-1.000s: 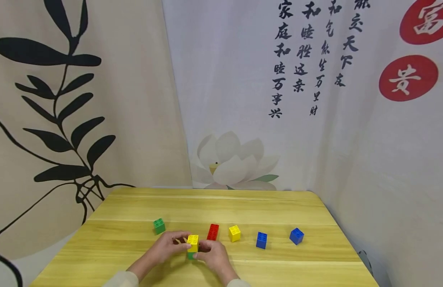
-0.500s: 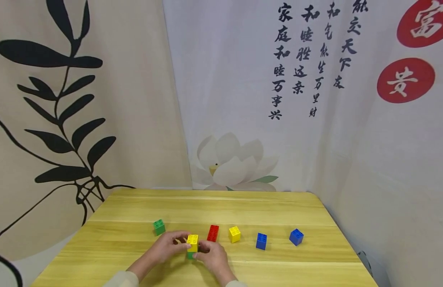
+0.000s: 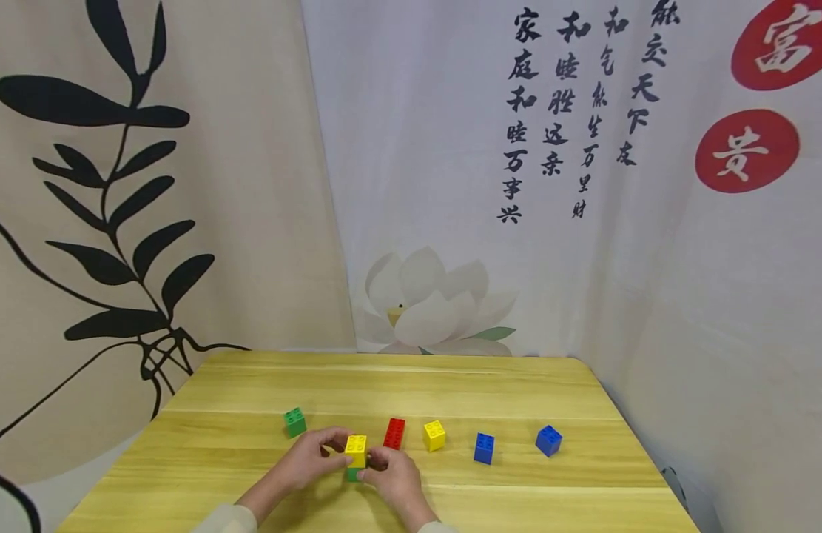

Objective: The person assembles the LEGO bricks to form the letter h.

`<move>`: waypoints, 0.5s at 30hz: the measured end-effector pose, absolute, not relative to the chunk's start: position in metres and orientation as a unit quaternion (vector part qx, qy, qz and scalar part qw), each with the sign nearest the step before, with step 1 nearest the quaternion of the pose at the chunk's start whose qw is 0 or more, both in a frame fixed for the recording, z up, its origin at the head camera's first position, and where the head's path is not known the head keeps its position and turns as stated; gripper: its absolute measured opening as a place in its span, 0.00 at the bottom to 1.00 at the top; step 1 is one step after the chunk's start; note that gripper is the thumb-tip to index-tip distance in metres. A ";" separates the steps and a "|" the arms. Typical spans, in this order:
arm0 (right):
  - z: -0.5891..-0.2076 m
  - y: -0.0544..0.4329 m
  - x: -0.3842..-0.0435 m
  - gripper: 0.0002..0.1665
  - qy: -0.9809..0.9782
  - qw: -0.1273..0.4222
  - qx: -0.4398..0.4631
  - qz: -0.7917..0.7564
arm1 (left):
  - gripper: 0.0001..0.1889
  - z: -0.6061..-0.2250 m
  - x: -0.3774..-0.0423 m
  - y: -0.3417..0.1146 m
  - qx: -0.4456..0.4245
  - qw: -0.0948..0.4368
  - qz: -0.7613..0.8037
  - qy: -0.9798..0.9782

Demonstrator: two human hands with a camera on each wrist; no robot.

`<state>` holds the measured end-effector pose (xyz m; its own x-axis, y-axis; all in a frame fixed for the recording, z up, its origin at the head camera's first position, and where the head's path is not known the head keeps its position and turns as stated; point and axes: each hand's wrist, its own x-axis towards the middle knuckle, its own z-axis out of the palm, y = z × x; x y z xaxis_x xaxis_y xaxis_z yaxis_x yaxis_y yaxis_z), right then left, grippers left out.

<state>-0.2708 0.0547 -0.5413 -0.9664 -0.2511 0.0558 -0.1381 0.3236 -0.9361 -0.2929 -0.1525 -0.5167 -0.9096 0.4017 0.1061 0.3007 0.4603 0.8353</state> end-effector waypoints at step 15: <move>-0.538 0.063 -0.268 0.26 0.809 0.048 -0.106 -0.576 | 0.29 -0.513 -0.291 -0.161 0.212 0.067 0.470 0.854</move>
